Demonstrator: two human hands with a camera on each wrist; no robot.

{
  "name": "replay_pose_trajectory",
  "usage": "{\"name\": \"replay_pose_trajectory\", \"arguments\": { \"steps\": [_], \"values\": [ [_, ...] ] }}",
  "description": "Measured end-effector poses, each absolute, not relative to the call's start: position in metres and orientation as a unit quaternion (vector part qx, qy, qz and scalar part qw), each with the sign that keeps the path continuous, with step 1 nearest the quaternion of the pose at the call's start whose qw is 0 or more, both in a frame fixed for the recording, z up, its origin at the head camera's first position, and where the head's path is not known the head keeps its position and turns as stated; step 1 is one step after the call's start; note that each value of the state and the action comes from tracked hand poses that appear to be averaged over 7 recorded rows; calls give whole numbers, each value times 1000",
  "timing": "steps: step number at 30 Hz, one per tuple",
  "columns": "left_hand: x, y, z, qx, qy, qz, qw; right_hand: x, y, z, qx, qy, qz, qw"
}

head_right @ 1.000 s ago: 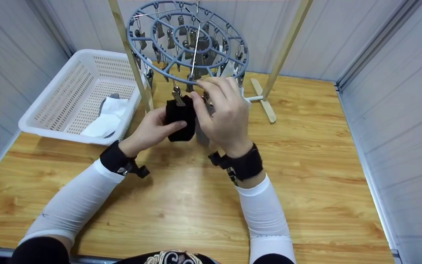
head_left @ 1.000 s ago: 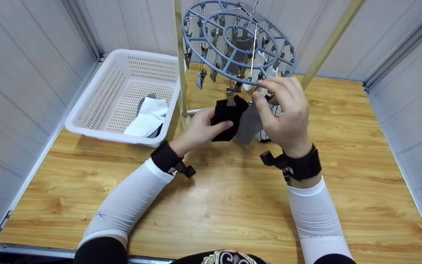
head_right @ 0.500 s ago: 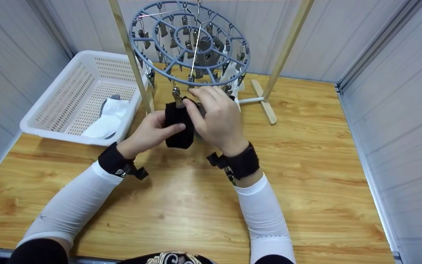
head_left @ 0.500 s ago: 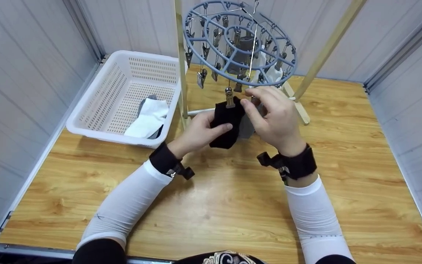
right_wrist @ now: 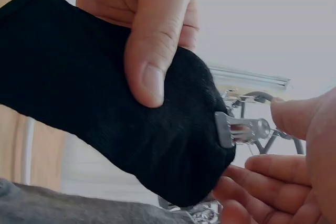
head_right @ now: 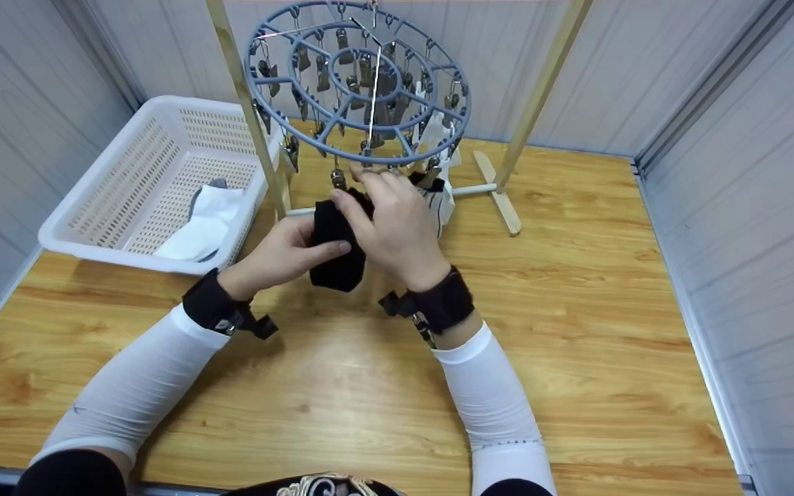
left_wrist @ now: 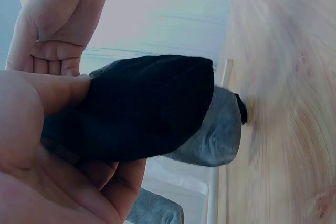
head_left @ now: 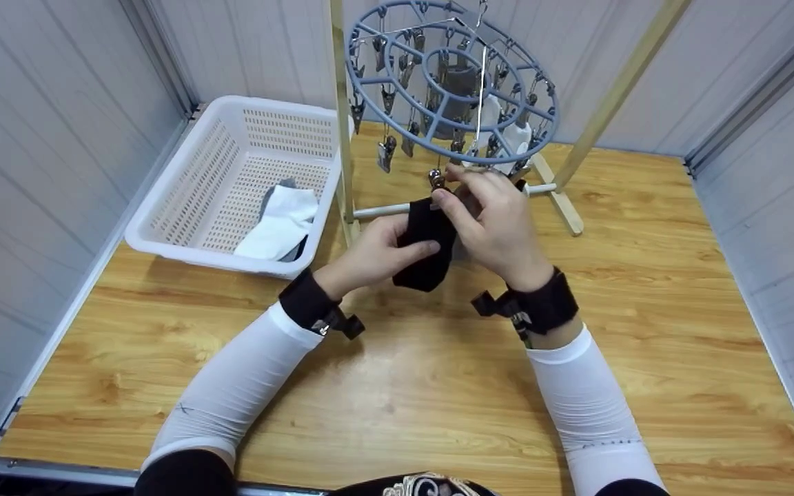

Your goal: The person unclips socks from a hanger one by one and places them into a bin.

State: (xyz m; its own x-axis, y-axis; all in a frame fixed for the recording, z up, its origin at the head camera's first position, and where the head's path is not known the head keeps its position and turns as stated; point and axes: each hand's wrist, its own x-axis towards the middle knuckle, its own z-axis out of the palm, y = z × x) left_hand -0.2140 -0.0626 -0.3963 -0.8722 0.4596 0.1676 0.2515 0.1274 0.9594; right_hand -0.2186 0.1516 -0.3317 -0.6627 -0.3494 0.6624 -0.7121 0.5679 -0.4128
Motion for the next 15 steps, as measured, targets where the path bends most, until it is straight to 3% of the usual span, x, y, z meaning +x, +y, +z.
{"name": "replay_pose_trajectory", "arguments": {
  "steps": [5, 15],
  "values": [
    [-213, -63, -394, 243, 744, 616, 90, -220, 148, -334, 291, -850, 363, 248],
    [-212, -63, -394, 245, 748, 609, 99, -218, 142, -336, 238, -835, 472, 153]
  ]
}}
